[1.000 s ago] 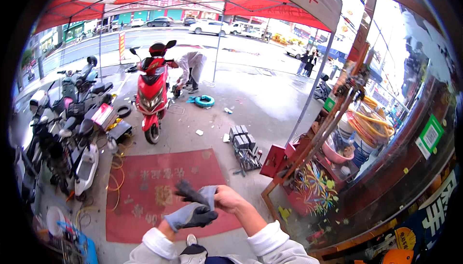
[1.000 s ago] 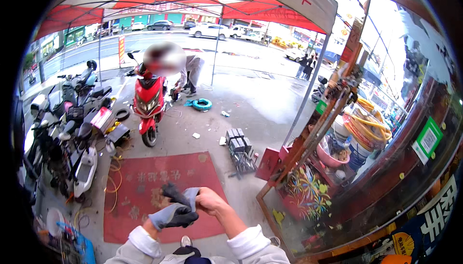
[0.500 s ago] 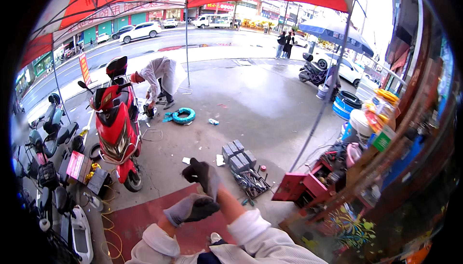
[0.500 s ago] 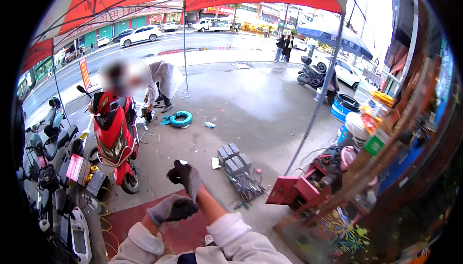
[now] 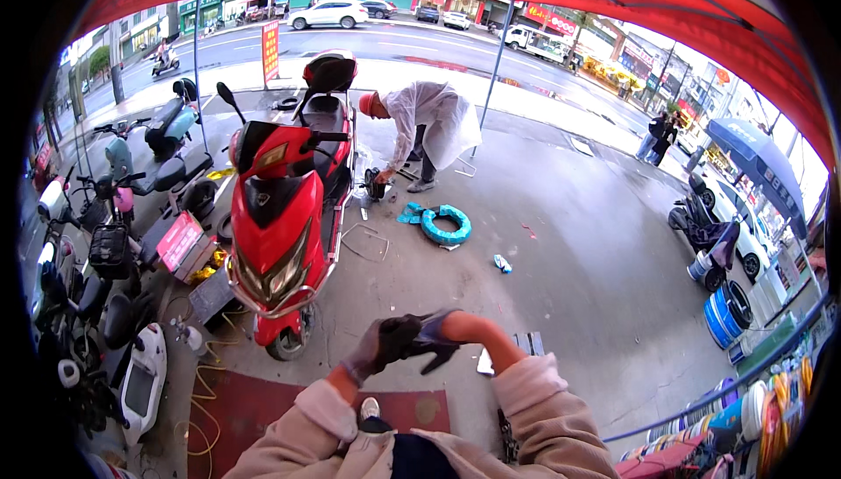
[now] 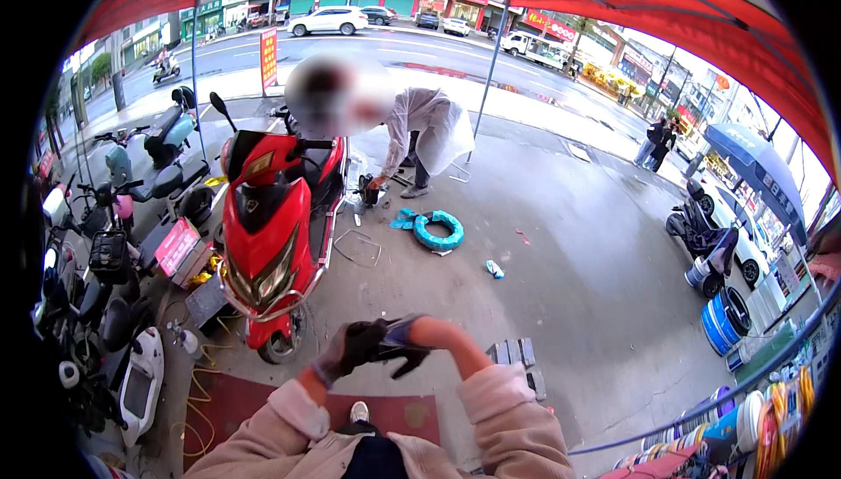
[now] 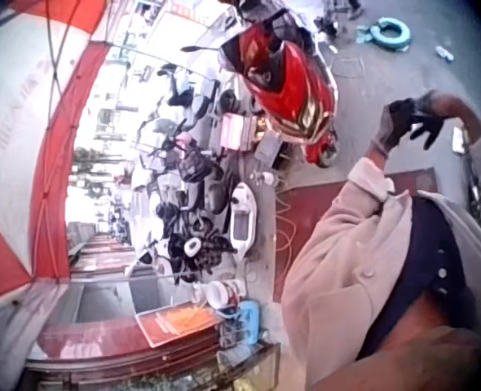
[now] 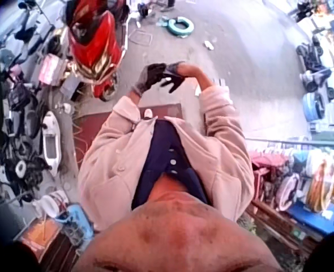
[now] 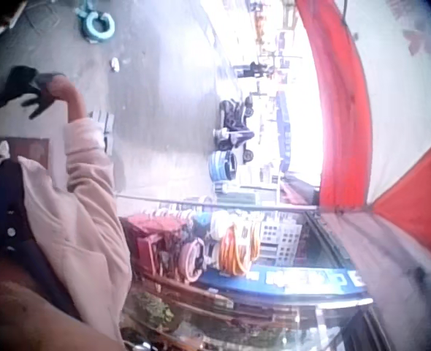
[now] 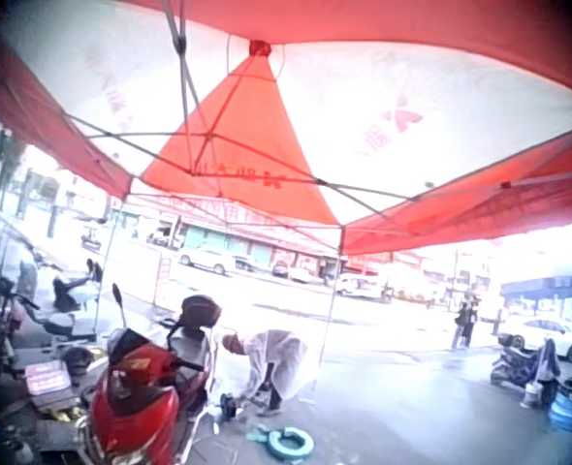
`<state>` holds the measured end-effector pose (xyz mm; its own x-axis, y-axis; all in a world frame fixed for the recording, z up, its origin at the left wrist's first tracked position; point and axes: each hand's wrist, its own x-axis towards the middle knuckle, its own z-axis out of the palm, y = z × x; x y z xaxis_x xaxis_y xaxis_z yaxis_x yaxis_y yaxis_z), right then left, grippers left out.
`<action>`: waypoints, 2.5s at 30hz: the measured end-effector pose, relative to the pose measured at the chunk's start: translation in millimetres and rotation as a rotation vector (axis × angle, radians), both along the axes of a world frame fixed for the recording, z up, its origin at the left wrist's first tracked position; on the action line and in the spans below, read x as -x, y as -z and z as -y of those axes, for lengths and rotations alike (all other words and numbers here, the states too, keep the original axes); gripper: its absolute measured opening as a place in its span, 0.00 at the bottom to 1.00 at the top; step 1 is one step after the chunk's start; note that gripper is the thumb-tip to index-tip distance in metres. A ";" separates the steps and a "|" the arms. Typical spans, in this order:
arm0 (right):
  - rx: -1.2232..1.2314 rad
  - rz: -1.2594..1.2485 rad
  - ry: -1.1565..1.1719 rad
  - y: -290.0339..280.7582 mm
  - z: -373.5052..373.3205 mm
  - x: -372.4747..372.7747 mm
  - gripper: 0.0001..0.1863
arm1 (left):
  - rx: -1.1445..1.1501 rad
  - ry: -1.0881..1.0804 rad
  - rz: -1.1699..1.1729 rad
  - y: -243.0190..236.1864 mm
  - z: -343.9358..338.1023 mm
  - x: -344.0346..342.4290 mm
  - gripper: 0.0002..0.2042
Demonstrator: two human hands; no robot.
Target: The person works on a scooter's wheel hub, using pliers to remove a retaining clip and disassemble the hub. They then unwrap a new tire from its packaging and inspect it.
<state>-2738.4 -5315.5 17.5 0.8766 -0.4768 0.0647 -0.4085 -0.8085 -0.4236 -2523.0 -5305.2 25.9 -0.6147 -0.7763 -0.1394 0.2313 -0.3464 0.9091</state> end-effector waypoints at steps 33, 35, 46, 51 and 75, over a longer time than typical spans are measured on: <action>0.007 -0.142 0.226 244.7 917.2 266.9 0.25 | 0.861 0.565 0.838 101.4 968.2 315.1 0.39; -0.261 -0.190 0.244 162.9 953.5 268.7 0.25 | 0.929 0.437 0.753 116.4 1002.6 318.5 0.30; -0.197 0.003 0.862 339.3 1176.4 296.2 0.24 | 0.684 0.016 0.862 274.9 1174.7 424.0 0.11; -0.254 0.083 0.559 490.6 1231.8 276.7 0.22 | 0.577 0.058 1.024 358.7 1251.8 417.0 0.11; -0.630 0.167 0.944 611.7 1382.1 313.9 0.17 | -0.574 -0.662 0.073 646.2 1379.5 428.5 0.29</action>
<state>-3052.3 -6697.7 -594.2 0.1552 -0.9287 -0.3369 -0.6399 0.1653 -0.7505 -2951.5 -6684.7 -620.3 -0.0375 -0.7679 -0.6395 0.4946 -0.5703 0.6558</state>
